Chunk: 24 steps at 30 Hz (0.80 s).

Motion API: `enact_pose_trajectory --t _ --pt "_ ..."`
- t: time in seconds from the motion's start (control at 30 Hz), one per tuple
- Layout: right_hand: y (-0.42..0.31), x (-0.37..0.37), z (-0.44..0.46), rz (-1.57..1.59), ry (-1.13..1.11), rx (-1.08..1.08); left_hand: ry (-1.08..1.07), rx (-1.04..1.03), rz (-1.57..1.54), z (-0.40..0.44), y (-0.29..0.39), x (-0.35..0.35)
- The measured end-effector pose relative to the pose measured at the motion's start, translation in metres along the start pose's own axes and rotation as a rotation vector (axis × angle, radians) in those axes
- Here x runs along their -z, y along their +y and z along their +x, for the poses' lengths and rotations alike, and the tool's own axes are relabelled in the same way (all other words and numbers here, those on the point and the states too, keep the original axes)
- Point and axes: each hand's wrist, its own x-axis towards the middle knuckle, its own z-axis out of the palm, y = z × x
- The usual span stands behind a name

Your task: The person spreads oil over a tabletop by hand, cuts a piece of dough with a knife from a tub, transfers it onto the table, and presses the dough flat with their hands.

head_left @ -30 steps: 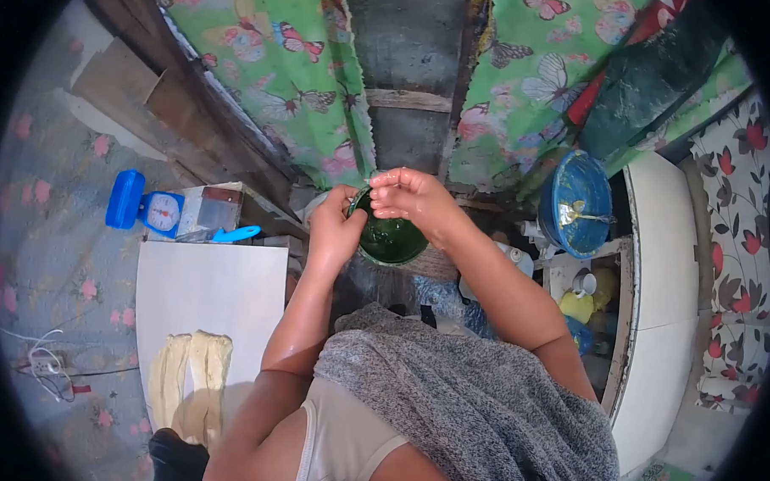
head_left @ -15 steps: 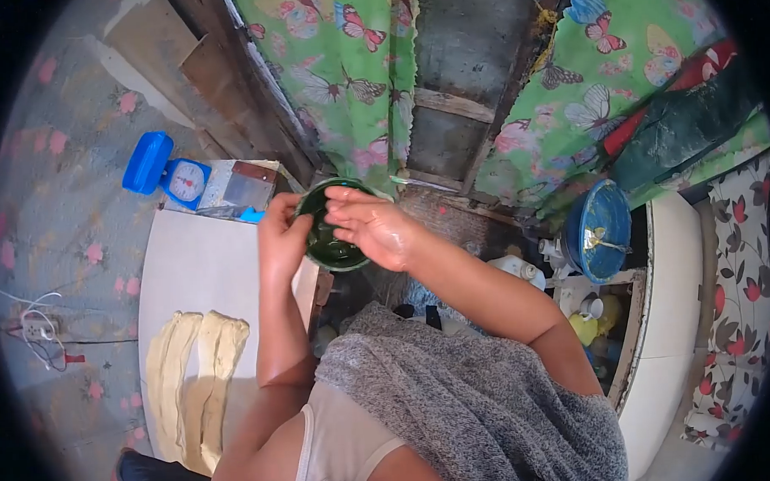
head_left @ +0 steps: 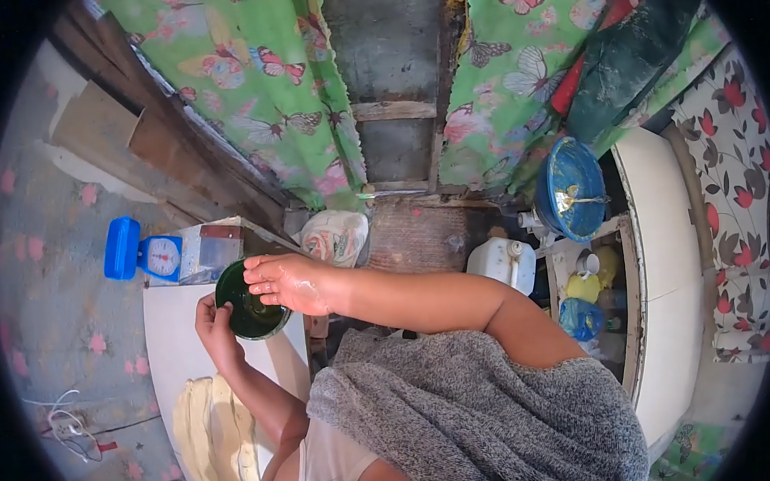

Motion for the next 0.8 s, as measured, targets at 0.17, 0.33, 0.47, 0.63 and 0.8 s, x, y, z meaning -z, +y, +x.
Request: enact_pose_trajectory --t 0.17,0.33,0.47,0.63,0.8 --pt "-0.008 0.013 -0.013 0.003 0.018 0.070 0.031 -0.028 0.012 0.003 -0.006 0.013" --pt "-0.026 0.062 -0.043 0.104 -0.028 0.105 0.171 -0.029 0.060 0.018 -0.017 0.072" --pt "-0.048 0.116 -0.105 0.143 -0.095 0.262 0.373 -0.061 0.296 0.047 -0.050 0.157" --pt "-0.059 0.187 -0.209 0.303 0.155 0.599 0.521 0.084 0.116 0.055 -0.070 0.203" --pt "-0.043 0.226 -0.295 0.419 0.487 0.918 0.688 0.141 0.436 0.103 -0.103 0.257"
